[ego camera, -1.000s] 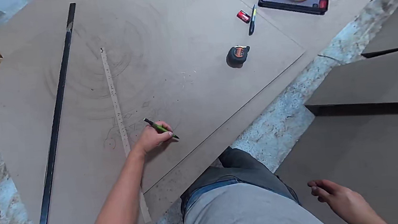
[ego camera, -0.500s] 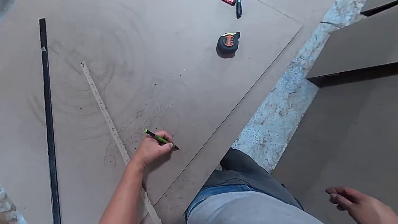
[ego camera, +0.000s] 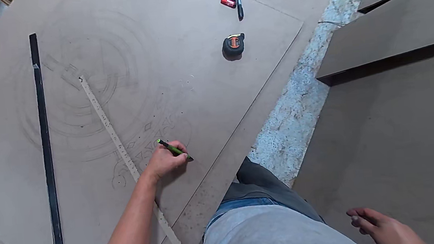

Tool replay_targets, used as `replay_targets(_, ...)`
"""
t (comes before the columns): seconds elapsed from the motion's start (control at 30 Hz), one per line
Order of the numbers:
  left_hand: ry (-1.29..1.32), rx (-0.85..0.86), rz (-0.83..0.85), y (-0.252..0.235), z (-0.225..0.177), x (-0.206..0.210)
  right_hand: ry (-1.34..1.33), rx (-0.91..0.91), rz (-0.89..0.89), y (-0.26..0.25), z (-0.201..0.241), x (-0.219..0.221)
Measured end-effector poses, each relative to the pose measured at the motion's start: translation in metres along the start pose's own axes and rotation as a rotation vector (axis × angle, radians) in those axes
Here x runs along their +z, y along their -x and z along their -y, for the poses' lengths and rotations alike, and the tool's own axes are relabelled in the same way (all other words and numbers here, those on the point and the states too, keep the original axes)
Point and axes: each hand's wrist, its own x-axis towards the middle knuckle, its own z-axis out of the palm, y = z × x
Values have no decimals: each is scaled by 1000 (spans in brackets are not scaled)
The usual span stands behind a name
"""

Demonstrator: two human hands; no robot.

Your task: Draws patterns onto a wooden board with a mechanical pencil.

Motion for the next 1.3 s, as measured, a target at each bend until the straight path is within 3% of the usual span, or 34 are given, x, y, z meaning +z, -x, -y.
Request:
replay_targets(0.27, 81, 28, -143, 2, -1, 10, -27, 9, 10, 8, -18, 6)
replay_targets(0.47, 43, 10, -67, 2, 0, 7, -26, 6, 4, 6, -16, 5)
replay_targets(0.67, 80, 17, -233, 4, 1, 16, -42, 10, 11, 4, -16, 4)
replay_targets(0.97, -47, 7, -27, 1, -1, 5, -31, 9, 5, 3, -20, 4)
replay_targets(1.3, 57, 11, -63, -1, 0, 4, -59, 7, 9, 11, -16, 7)
